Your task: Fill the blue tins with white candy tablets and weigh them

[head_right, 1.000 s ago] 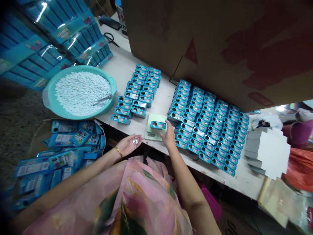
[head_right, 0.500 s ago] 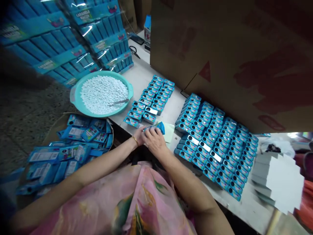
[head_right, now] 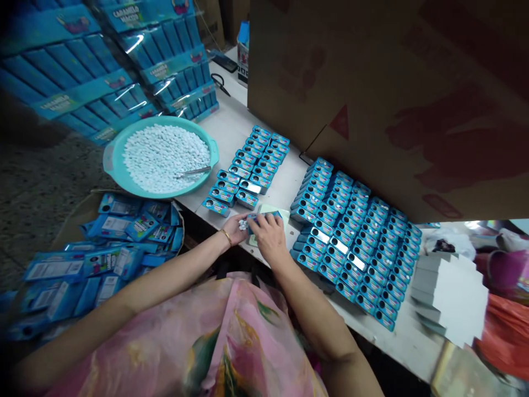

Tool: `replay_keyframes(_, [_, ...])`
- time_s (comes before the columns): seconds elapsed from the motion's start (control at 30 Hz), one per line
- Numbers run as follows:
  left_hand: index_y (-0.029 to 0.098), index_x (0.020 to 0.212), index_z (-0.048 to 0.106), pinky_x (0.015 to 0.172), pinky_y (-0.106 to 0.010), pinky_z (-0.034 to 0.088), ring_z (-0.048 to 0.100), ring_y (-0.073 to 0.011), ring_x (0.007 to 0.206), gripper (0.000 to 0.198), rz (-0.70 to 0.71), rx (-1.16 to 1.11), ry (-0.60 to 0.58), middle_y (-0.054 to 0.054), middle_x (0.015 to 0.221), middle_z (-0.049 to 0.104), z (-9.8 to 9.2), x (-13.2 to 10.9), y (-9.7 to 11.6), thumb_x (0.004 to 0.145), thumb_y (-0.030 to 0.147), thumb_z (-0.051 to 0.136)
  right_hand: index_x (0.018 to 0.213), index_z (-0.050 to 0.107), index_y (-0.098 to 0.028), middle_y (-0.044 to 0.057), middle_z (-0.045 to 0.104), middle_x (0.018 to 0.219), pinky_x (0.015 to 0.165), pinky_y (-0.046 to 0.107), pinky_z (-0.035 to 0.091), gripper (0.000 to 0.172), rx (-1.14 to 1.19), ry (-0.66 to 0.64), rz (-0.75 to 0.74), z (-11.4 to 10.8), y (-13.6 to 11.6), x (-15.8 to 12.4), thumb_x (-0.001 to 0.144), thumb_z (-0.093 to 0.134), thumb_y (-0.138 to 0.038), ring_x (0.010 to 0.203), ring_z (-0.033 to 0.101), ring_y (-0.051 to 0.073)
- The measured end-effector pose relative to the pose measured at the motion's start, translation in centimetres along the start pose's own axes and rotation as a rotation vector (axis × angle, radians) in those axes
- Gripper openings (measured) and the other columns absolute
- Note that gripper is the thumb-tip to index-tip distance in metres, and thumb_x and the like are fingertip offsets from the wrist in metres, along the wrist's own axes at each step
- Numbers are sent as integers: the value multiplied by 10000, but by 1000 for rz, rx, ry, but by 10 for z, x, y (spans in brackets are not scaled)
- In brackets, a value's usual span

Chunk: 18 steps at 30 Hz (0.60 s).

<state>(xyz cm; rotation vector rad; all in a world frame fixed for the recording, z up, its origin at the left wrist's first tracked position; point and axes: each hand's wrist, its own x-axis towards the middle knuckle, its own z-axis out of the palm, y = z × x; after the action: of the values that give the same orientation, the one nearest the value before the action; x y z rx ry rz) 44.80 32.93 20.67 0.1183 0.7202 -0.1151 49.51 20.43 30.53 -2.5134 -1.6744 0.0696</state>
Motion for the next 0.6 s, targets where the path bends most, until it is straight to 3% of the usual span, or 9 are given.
replay_keyframes(0.23, [61,813,621,582,-273,499,594,-151,579,188,27,-6,36,-77,603,622,1,1,4,784,147,457,1139,513,-248,73,537,1045,827,385,324,409,244,116,228,10,23,-18,740,533,-158,966,429,240])
replay_keyframes(0.47, [62,883,611,679,-317,528,629,-207,792,206,85,-32,115,-141,764,653,-29,-13,14,783,134,446,999,491,-167,19,565,860,711,307,442,328,933,371,622,83,63,-27,700,543,-292,773,539,162])
replay_keyframes(0.6, [58,879,607,715,-332,528,628,-215,820,197,76,-29,143,-148,792,653,-44,-24,14,773,118,453,1007,456,-155,17,564,844,703,307,459,394,1075,444,706,110,74,-31,677,564,-341,766,550,156])
